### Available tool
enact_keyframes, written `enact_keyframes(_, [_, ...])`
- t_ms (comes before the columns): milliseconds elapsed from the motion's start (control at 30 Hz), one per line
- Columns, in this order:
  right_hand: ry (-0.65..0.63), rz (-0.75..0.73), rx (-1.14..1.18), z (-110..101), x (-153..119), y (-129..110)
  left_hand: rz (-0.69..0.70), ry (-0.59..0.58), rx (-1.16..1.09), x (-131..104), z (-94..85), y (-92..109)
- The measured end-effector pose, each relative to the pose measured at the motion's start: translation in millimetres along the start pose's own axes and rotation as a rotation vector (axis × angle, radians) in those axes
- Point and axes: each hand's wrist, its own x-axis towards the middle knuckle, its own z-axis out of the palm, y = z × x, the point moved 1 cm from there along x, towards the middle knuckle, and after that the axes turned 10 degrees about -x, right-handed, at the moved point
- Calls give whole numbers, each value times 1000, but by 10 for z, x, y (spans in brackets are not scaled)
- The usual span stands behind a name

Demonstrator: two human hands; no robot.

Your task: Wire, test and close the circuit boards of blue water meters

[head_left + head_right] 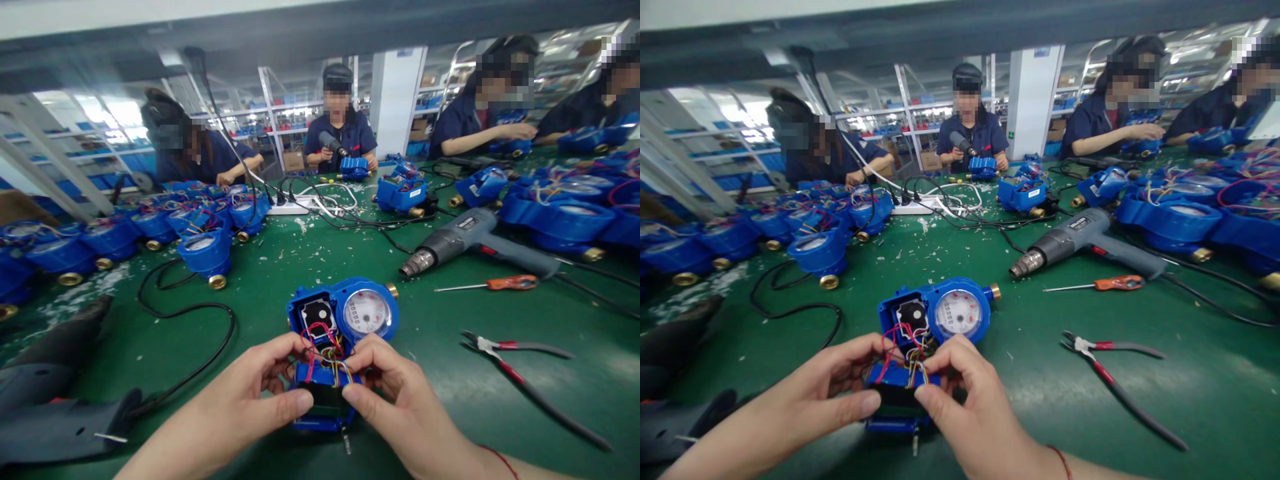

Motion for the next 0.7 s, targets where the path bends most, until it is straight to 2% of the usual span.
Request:
enact_keyframes(233, [33, -87, -12, -40, 21, 6, 40, -55, -215, 56, 89, 69])
enact_keyframes(433, [113, -214, -123, -59, 1, 13, 82, 27, -152, 95, 150, 28])
enact_keyframes(700, [62, -330, -335, -124, -12, -137, 123, 38, -174, 97, 201, 129])
